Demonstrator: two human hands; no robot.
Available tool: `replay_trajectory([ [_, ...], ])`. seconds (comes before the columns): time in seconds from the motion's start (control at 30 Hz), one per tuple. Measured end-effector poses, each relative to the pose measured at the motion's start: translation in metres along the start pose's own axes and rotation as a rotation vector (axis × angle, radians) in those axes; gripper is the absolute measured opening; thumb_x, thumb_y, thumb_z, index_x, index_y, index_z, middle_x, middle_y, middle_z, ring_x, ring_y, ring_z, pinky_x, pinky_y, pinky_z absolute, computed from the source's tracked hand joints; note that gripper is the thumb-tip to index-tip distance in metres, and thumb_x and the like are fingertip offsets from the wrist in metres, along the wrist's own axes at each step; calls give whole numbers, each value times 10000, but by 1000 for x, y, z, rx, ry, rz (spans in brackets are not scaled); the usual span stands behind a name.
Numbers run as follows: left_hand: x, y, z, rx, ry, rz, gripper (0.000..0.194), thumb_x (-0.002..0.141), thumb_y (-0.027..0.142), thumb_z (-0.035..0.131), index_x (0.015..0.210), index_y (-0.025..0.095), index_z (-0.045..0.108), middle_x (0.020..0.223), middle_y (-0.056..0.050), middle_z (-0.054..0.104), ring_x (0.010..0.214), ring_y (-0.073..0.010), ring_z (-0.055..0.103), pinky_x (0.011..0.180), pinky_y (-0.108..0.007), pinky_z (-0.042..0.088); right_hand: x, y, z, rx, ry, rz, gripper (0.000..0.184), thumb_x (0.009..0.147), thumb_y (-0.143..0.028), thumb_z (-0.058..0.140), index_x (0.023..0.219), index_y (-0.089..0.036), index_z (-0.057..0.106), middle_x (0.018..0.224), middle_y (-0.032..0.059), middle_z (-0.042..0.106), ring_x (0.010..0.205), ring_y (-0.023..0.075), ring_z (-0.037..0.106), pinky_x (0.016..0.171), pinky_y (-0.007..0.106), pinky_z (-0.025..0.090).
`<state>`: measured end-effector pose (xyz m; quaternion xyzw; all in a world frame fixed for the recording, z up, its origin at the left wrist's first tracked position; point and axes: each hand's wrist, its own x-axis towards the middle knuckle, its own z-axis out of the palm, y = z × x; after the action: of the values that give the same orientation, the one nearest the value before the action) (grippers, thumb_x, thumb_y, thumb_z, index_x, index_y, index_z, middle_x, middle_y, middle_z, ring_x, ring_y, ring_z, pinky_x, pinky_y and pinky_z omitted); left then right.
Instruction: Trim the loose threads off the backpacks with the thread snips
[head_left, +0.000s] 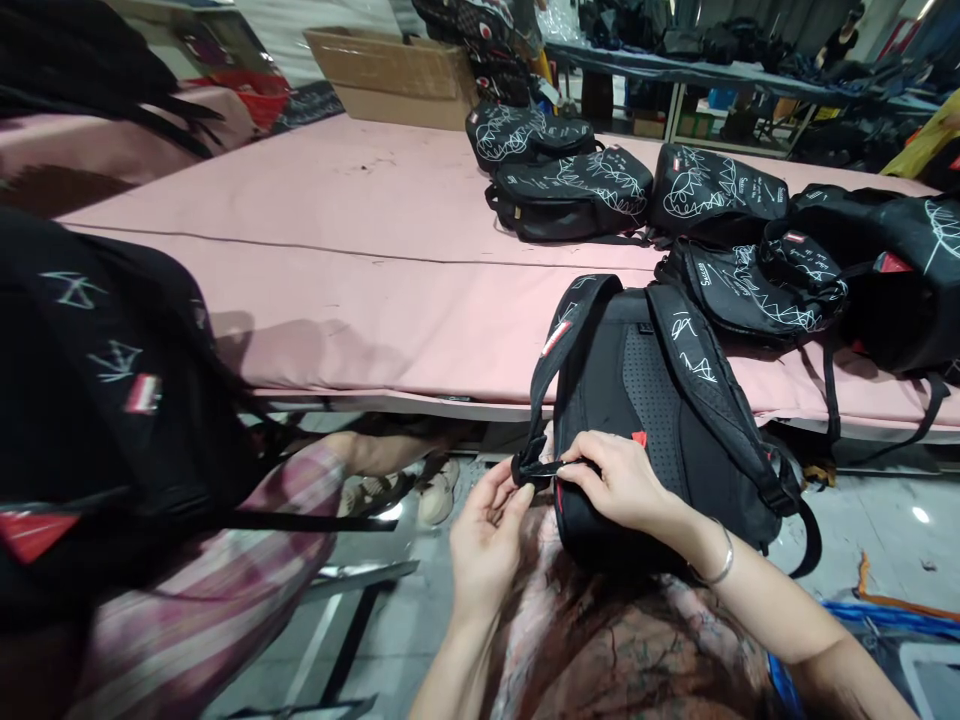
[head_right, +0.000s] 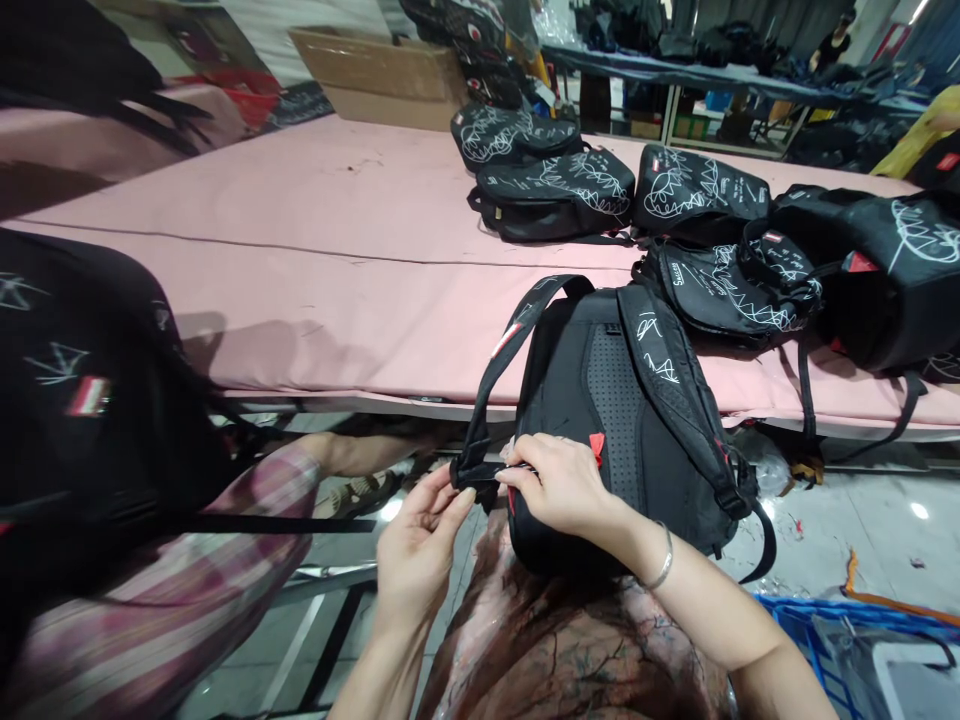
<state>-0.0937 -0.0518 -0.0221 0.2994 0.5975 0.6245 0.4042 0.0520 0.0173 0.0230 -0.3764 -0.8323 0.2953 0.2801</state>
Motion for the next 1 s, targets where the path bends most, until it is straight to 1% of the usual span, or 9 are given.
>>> replay_trajectory([
  [0.17,1,1,0,-51,16,-21,452,614,328,737,1010,155,604,986,-89,676,945,-222,617,901,-366,459,1,4,2,254,-37,76,137,837,-210,533,703,-186,551,734,-25,621,700,108,565,658,207,385],
  [0.3,2,1,2,-98,30,-32,436,606,313,742,993,163,605,950,-73,681,908,-197,625,857,-319,481,1,7,10,550,-11,196,116,842,-279,513,827,-180,572,746,-23,618,699,106,575,658,208,421],
  [0.4,0,4,5,-83,8,10,414,641,305,720,1009,173,584,949,-63,670,903,-182,623,835,-295,490,3,3,19,436,58,221,157,776,-297,610,889,-189,622,759,-15,613,693,115,566,630,210,414],
  [0.5,-5,7,11,-12,14,92,377,674,293,688,1012,182,566,930,-53,655,875,-172,623,805,-283,500,4,-4,27,261,159,224,129,744,-278,656,851,-210,682,724,-9,606,679,120,563,614,212,401],
  [0.6,-9,6,16,111,93,226,332,695,272,652,1003,185,562,920,-45,636,841,-158,617,787,-274,500,4,-8,31,241,209,207,103,759,-217,623,826,-221,701,716,-5,617,677,118,576,611,205,410],
  [0.73,-13,3,20,256,167,337,278,702,259,621,967,184,579,912,-47,633,819,-158,614,779,-280,499,4,-8,26,256,188,121,188,742,-98,550,761,-218,695,719,-7,627,688,114,580,622,199,411],
  [0.8,-15,4,22,258,135,326,289,701,265,621,975,183,578,918,-52,643,822,-166,620,769,-286,504,5,-8,23,270,162,111,144,738,-124,562,720,-205,680,693,-5,611,669,117,566,611,206,401],
  [0.9,-15,8,24,173,54,239,327,699,286,636,999,180,563,923,-59,656,827,-173,630,742,-281,515,7,-8,25,360,171,195,79,730,-197,590,665,-187,633,663,-5,575,651,120,529,597,218,385],
  [1.0,-9,9,20,88,41,143,322,684,305,662,966,176,575,896,-52,667,820,-168,634,743,-271,515,7,-11,31,711,186,354,163,714,-318,602,643,-180,555,579,-33,486,544,98,448,529,216,367],
])
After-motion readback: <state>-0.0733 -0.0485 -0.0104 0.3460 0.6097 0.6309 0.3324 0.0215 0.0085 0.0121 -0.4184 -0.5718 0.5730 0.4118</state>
